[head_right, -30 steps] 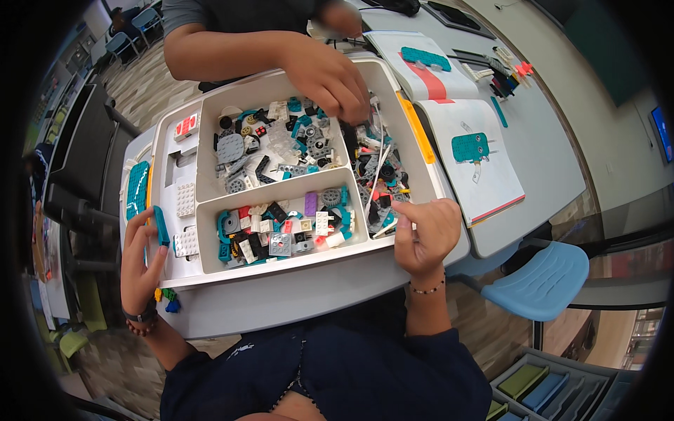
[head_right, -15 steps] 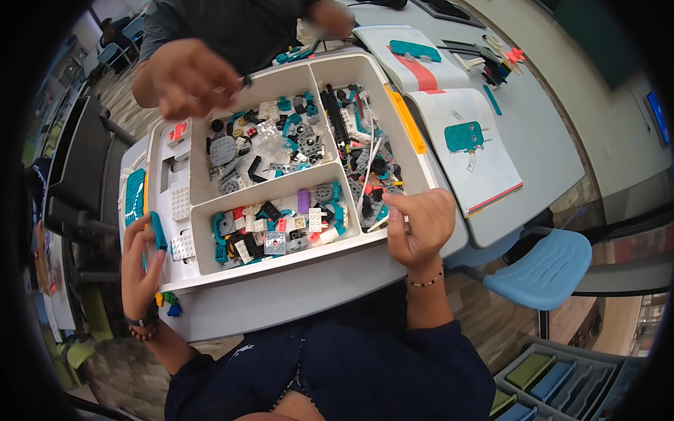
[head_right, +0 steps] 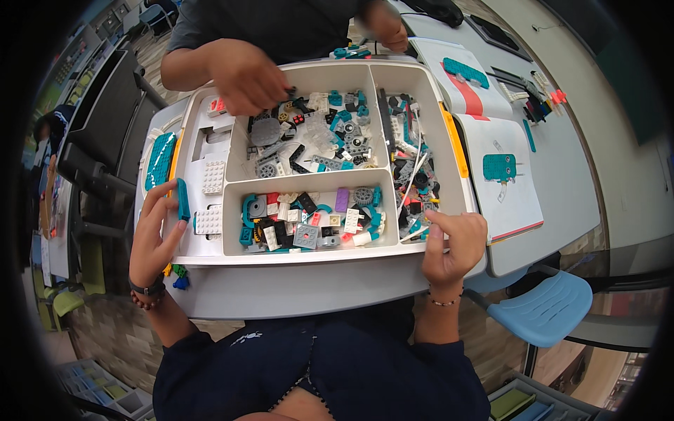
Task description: The person assembles LEGO Technic parts at a table, picking up beams, gears, and connectors from a compartmentalized tray and snapping them together. They handle a black wheel and attach it to a teal axle, then connect additional beams and small components. A second person across the table also assembles parts.
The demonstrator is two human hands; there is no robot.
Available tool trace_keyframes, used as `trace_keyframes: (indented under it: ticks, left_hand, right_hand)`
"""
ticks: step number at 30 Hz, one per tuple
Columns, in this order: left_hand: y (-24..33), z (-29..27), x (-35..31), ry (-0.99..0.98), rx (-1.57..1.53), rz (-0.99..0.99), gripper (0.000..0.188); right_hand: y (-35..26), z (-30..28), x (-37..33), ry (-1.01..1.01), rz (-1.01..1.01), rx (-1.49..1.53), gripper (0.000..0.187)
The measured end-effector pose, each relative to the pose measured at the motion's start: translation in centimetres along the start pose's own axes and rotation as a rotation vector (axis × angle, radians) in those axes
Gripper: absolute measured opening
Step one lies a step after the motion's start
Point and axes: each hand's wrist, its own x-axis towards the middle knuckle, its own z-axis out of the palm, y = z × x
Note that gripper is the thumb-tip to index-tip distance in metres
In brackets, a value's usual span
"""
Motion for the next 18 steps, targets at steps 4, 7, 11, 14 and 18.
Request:
trace_keyframes:
  ticks: [4, 7, 11, 14, 18]
  left_hand:
    - [0.0, -0.1, -0.1, -0.006, -0.018, -0.024, 0.021]
    - [-0.1, -0.1, -0.2, -0.002, -0.007, -0.010, 0.021]
    - [-0.2, 0.0, 0.0, -0.006, -0.019, -0.004, 0.021]
    - [0.1, -0.1, 0.0, 0.000, -0.006, -0.019, 0.022]
    - [0.0, -0.3, 0.0, -0.034, 0.030, -0.012, 0.020]
  right_hand:
    - [0.2, -1.4, 1.0, -0.009, 0.204, 0.316, 0.015]
    - [0.1, -2.8, 3.8, -0.039, 0.186, 0.358, 0.015]
    - [0.7, -2.4, 9.1, -0.172, 0.040, 0.199, 0.014]
    - [2.2, 0.0, 13.2, -0.305, -0.062, 0.165, 0.014]
    - [5.6, 4.0, 17.0, -0.410, -0.098, 0.147, 0.017]
